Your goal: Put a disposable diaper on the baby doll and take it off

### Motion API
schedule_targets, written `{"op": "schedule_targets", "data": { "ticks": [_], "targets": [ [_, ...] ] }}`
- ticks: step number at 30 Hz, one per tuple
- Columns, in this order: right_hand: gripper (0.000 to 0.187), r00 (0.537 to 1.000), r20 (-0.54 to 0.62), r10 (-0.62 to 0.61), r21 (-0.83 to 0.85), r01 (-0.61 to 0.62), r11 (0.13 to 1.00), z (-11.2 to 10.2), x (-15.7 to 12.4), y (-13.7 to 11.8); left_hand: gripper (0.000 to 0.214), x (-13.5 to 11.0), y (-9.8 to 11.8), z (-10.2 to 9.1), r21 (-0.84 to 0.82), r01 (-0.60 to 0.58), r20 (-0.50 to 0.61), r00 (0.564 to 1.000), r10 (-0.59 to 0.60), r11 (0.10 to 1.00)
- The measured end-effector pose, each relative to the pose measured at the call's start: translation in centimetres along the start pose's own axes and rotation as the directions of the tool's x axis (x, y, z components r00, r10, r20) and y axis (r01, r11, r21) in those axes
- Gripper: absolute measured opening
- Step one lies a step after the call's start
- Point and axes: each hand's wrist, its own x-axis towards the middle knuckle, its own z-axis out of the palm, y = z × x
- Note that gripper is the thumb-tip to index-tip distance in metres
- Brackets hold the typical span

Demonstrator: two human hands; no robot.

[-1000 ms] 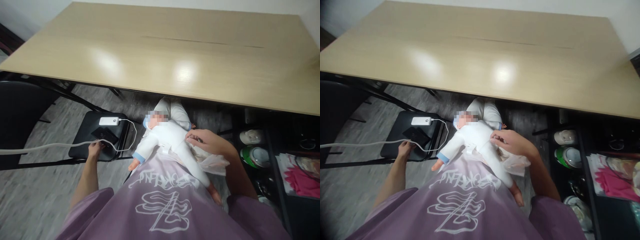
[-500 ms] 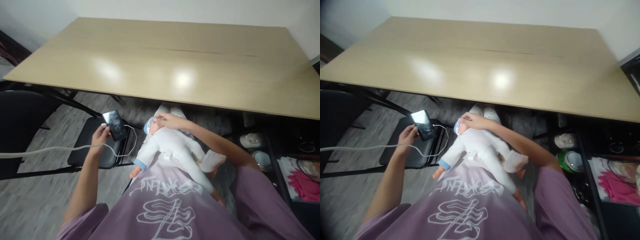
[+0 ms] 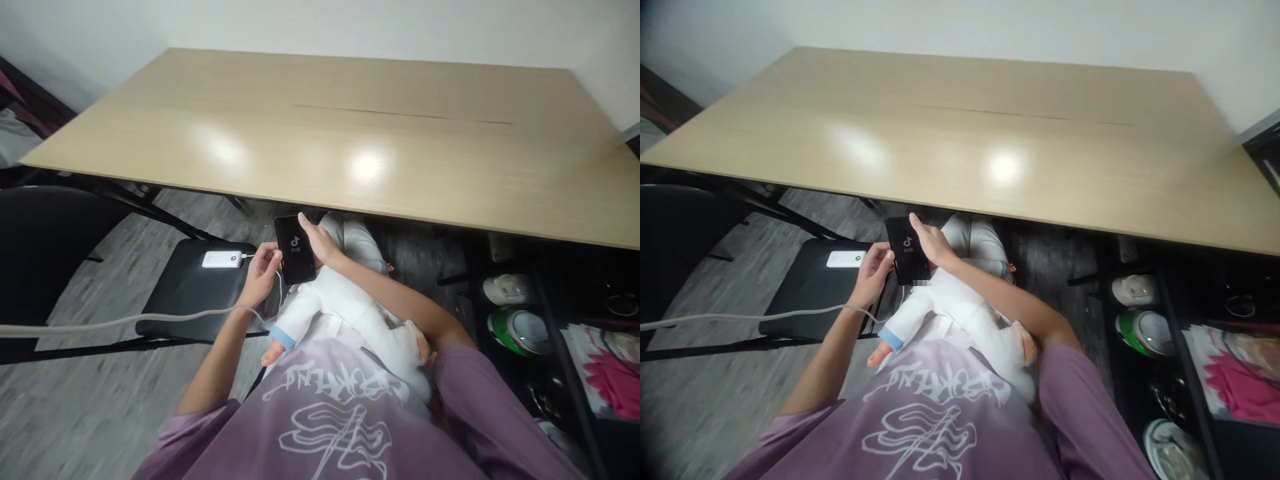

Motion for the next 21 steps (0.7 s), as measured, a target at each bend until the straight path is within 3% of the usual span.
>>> {"op": "schedule_targets", "data": {
  "ticks": [4, 10, 16, 21],
  "targets": [
    [0.061, 0.999, -0.037, 0.005, 0.012, -0.005, 1.000, 0.0, -0.7, 0.2, 0.047, -0.5, 0.1, 0.3, 0.016, 0.004, -0.008, 1.000, -0.004, 1.000],
    [0.048, 0.995, 0.080, -0.066, 0.112, 0.057, 0.992, 0.0, -1.5, 1.6, 0.045, -1.1, 0.3, 0.6, -0.010, 0.023, -0.003, 1.000, -0.023, 1.000],
    [0.052, 0.973, 0.165, -0.160, 0.182, 0.129, 0.975, -0.5, -2.1, 2.7, 0.047, -1.3, -0.1, 0.6, -0.037, 0.048, -0.010, 0.999, -0.048, 0.998],
    [0.056, 0.965, 0.188, -0.184, 0.130, 0.161, 0.978, -0.6, -2.1, 3.6, 0.046, -1.4, -0.4, 0.7, -0.045, 0.058, -0.017, 0.998, -0.059, 0.997]
  ]
}}
